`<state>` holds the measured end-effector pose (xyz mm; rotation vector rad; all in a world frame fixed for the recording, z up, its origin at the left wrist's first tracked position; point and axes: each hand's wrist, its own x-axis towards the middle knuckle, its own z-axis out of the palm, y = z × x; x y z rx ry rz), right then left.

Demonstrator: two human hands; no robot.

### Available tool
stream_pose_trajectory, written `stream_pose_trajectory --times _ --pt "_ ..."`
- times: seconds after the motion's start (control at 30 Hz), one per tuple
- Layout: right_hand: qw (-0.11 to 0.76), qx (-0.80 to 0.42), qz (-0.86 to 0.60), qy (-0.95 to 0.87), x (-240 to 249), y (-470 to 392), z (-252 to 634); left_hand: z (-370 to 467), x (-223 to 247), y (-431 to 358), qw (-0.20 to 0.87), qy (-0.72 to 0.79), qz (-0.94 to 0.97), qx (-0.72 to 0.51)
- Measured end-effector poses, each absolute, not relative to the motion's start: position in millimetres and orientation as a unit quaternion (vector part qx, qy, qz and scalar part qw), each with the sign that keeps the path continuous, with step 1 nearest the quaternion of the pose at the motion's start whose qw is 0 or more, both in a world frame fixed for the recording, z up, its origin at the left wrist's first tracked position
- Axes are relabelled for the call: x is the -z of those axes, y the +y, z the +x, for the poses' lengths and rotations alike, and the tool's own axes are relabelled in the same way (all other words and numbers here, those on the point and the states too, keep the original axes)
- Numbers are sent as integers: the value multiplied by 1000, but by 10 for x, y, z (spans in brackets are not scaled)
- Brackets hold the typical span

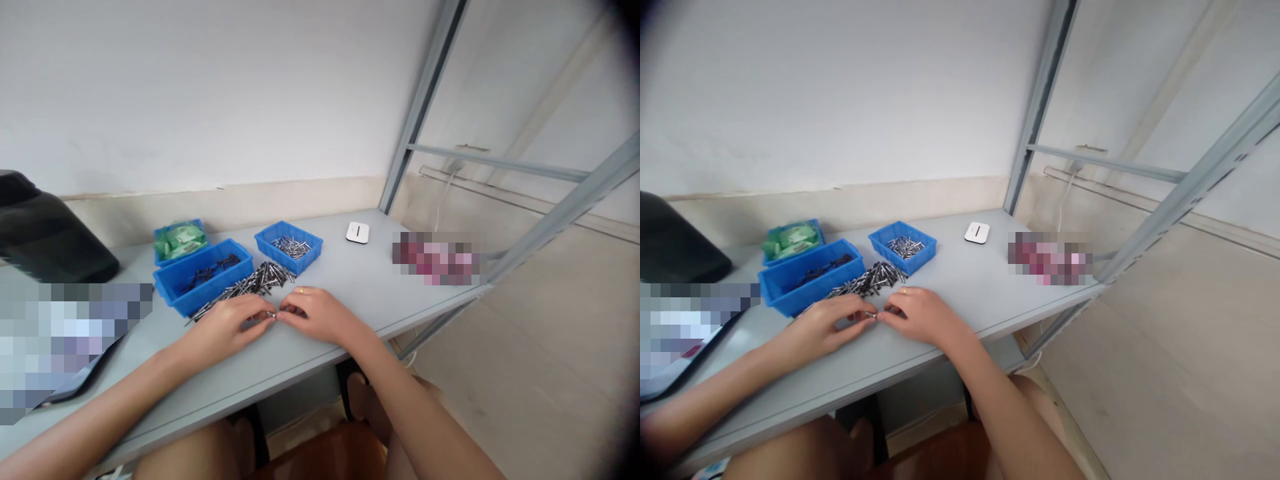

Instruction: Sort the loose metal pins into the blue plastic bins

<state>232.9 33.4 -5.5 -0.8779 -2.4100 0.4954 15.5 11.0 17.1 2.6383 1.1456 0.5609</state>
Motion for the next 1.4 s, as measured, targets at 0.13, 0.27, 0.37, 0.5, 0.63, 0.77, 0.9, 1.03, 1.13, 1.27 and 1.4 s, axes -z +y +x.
stream_pose_trajectory --times 0.13,0.27,0.37,0.5,0.63,0.77,0.9,1.03,1.13,1.27,1.4 --pt "257 -179 -328 -891 57 334 2326 157 -169 108 110 391 893 -192" --pt "260 -186 -330 -888 48 335 2326 148 -159 117 123 402 888 -188" --pt "262 -189 -330 -887 44 333 2329 141 -155 123 131 406 886 -184" --pt "265 -183 -328 -888 56 333 2335 152 -171 120 135 412 883 -179" --pt "269 -179 -326 -888 72 332 2335 161 -175 124 136 412 884 -172" --pt "269 -180 -325 -889 77 329 2334 143 -150 128 134 407 887 -173" --pt "268 -177 -326 -889 74 331 2336 123 -146 120 129 405 888 -174" --pt "268 -176 -322 -891 70 332 2340 119 -156 121 123 401 891 -173" --pt "267 -175 -322 -891 67 330 2342 122 -153 131 121 398 894 -169" --pt "264 -173 -328 -891 62 324 2347 119 -153 129 116 397 895 -169" --pt "264 -172 -330 -890 54 316 2352 120 -168 117 117 398 895 -166"
